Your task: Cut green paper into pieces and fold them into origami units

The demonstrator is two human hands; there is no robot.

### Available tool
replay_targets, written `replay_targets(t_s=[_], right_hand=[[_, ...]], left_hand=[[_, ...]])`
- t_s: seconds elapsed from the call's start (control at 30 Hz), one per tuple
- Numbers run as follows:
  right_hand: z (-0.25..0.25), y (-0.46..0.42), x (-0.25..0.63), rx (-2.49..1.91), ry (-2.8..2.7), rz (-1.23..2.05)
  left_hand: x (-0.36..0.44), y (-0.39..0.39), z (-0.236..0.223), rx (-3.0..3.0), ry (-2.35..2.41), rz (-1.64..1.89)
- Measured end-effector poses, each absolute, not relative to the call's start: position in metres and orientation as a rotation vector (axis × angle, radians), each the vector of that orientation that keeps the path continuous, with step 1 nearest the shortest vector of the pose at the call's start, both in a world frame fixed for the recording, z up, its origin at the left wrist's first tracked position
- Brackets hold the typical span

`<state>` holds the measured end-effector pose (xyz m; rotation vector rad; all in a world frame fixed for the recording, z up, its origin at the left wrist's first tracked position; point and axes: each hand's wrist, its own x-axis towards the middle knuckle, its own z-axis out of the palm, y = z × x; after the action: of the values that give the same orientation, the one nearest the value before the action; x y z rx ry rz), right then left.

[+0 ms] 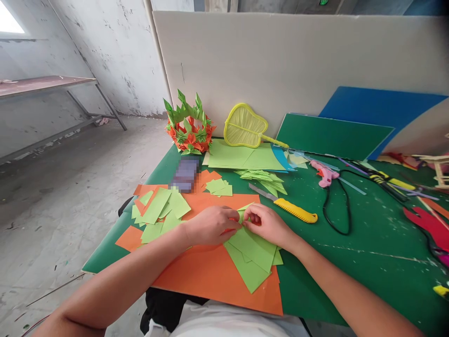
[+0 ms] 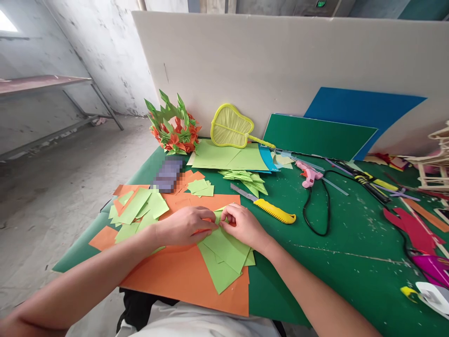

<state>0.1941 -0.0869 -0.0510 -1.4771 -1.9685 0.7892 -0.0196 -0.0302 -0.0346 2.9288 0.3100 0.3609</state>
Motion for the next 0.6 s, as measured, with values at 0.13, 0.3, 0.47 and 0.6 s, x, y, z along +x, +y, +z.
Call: replay_targets(t_s=[0.13,0.3,0.47,0.6], right_hand=[[-0.050,-0.087,0.195,-1.461,-1.964,0.819],[-0.049,-0.088,0.199,-1.401,-1.998,0.828],[-0.045,-0.090,0.212,-1.271,-2.021,0.917],[-0.042,-0.090,0.222,-1.157,-2.164,0.745]], left_hand=[[-0.019,-0.032,-0.032,2.948,0.309,0.345],[-0.019,-0.035,-0.028,2.948,0.329,0.320],[-0.020,-0.035,-0.027,2.921,0.379,0.321],[-0.020,-0.034,-0.030,2.898,0.386,0.364]])
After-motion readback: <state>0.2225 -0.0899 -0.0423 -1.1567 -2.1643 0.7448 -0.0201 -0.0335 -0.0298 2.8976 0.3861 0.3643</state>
